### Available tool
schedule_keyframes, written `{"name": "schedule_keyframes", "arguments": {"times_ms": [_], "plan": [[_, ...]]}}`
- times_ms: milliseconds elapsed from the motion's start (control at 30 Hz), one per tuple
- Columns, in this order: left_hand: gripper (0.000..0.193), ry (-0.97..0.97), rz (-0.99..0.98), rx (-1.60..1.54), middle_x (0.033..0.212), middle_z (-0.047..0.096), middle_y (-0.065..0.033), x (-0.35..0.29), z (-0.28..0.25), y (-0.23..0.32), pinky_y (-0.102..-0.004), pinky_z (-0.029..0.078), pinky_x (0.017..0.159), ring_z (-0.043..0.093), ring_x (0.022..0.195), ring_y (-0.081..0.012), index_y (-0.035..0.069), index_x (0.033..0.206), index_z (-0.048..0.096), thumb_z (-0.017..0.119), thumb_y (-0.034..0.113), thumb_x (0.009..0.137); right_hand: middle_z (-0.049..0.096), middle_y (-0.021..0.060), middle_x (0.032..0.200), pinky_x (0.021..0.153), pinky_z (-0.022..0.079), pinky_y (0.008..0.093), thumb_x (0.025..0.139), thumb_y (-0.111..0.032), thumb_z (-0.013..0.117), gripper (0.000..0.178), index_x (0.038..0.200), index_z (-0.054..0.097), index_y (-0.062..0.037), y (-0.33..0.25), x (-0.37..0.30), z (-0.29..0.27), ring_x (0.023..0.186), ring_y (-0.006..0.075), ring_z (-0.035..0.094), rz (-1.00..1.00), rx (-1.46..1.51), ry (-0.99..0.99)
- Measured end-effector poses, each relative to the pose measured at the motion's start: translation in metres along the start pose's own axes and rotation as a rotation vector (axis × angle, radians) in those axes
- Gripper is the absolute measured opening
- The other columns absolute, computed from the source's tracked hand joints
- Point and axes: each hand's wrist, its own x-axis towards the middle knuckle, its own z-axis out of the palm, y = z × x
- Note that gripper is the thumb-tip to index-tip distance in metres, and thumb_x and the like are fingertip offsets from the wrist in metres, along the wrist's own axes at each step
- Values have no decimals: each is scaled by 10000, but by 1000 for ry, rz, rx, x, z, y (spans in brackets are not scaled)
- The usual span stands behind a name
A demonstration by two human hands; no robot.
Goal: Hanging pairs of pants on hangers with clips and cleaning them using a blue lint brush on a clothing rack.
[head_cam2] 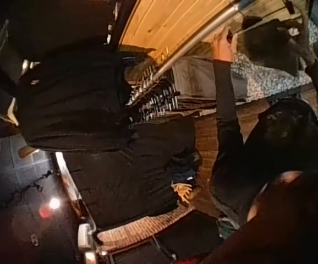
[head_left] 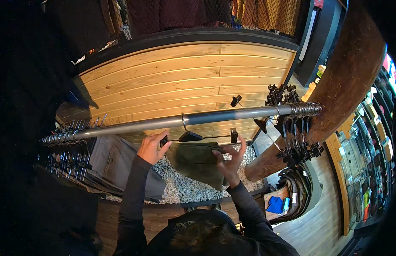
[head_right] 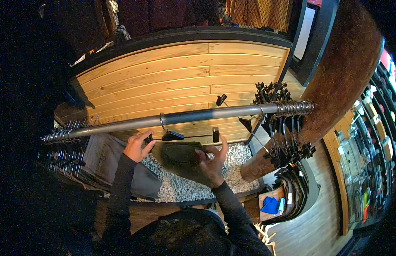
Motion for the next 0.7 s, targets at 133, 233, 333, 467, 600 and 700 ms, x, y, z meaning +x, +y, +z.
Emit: {"name": "schedule_keyframes", "arguments": {"times_ms": [133, 233, 333, 467, 600, 700], "plan": [[330, 89, 65, 1, 915, 688, -225, 0, 9, -1, -424, 518, 745, 669, 851, -379, 9, 1158, 632, 714, 192, 896, 671, 45, 772, 716, 547, 266, 714, 41, 819, 1097, 1568, 134, -34, -11, 18, -7, 734, 139, 659, 91, 72, 12], [337, 91, 58, 27, 889, 690, -221, -1, 12, 2, -421, 522, 709, 677, 815, -380, 9, 1153, 635, 716, 201, 889, 679, 57, 759, 708, 553, 269, 726, 42, 811, 1134, 1589, 81, -56, -11, 22, -10, 719, 141, 662, 48, -59, -74], [381, 97, 53, 89, 866, 696, -209, -7, 8, -3, -431, 532, 674, 682, 769, -384, 15, 1175, 629, 722, 226, 872, 658, 64, 756, 670, 556, 271, 740, 61, 794, 1139, 1593, 53, -79, -16, 27, -7, 712, 138, 647, 127, -46, -152], [351, 165, 119, 136, 779, 677, -195, -6, 8, -7, -416, 511, 608, 667, 672, -368, 31, 1158, 647, 722, 224, 875, 637, 67, 737, 630, 549, 279, 729, 41, 811, 1166, 1590, 34, -70, 6, 19, -1, 679, 146, 641, 134, 59, -177], [352, 177, 122, 138, 750, 664, -192, -6, 3, -6, -421, 503, 587, 653, 639, -361, 27, 1164, 647, 718, 220, 878, 638, 74, 710, 633, 554, 283, 722, 16, 830, 1165, 1584, 48, -43, 17, 8, 6, 655, 152, 649, 123, 99, -149], [354, 106, 90, 130, 734, 659, -189, -10, 0, -9, -419, 497, 575, 638, 608, -350, 19, 1162, 649, 717, 221, 880, 603, 42, 785, 686, 560, 278, 733, 65, 802, 1225, 1587, -63, -96, 19, 4, 3, 725, 124, 615, 187, 86, -222]]}}
